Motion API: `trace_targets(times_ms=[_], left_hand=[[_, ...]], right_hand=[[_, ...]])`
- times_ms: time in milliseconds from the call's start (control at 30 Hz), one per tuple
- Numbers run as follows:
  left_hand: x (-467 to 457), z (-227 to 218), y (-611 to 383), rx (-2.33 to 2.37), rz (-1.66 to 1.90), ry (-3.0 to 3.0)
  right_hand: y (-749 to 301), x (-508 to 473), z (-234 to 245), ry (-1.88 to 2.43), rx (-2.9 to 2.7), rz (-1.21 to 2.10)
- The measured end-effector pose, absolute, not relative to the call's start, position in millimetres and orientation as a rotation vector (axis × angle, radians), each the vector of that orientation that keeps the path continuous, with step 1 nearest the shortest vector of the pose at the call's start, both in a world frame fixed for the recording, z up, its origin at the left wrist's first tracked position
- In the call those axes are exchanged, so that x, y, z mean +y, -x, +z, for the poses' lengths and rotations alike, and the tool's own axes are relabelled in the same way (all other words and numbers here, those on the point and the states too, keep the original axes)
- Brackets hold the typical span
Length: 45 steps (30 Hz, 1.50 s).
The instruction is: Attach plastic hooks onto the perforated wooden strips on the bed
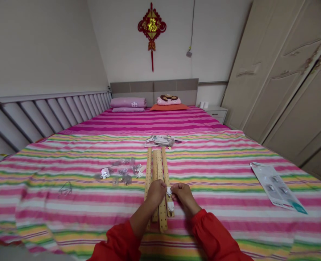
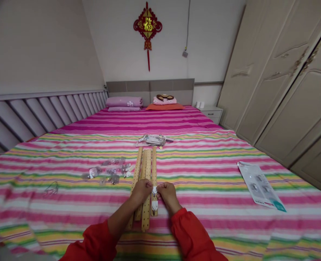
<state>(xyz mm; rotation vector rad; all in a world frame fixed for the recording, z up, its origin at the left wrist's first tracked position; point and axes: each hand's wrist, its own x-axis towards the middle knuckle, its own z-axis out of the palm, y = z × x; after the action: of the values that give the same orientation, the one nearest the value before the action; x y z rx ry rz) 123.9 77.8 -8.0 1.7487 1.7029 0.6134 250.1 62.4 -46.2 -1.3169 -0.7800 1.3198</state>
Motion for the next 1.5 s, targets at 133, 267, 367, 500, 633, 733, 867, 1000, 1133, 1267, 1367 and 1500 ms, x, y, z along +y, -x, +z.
trace_targets(times_ms=[133,267,367,500,633,733,867,1000,1133,1267,1367,1500], left_hand=[[76,-13,-123,1.716,0.633,-1.741],[73,-16,-127,1.692,0.693,-1.729],[74,-14,-122,1.631,0.766,-1.727],[85,-6,-86,1.687,0.986,-1.693],[96,-1,-37,2.028,1.033,-1.755],[98,0,-18,2.247,0.817,-1.927],[97,-2,-20,2.35,0.586,-2.129],[94,1,-27,2.378,0.551,-2.122],[88,6,-25,2.373,0.63,-2.064],[84,8,-21,2.324,0.618,-2.1],[88,7,-23,2.329,0.497,-2.128],[96,7,-27,2.355,0.482,-2.148]], right_hand=[[-250,64,-51,1.32,-0.774,1.318],[-250,62,-52,1.313,-0.774,1.328],[-253,59,-51,1.284,-0.763,1.345],[-258,57,-51,1.244,-0.733,1.386],[-259,58,-54,1.218,-0.724,1.403],[-257,58,-56,1.215,-0.727,1.388],[-257,56,-57,1.213,-0.726,1.383],[-259,55,-54,1.185,-0.715,1.409],[-261,56,-52,1.174,-0.71,1.429],[-261,56,-52,1.168,-0.706,1.425],[-260,55,-52,1.166,-0.706,1.411],[-259,55,-51,1.16,-0.712,1.396]])
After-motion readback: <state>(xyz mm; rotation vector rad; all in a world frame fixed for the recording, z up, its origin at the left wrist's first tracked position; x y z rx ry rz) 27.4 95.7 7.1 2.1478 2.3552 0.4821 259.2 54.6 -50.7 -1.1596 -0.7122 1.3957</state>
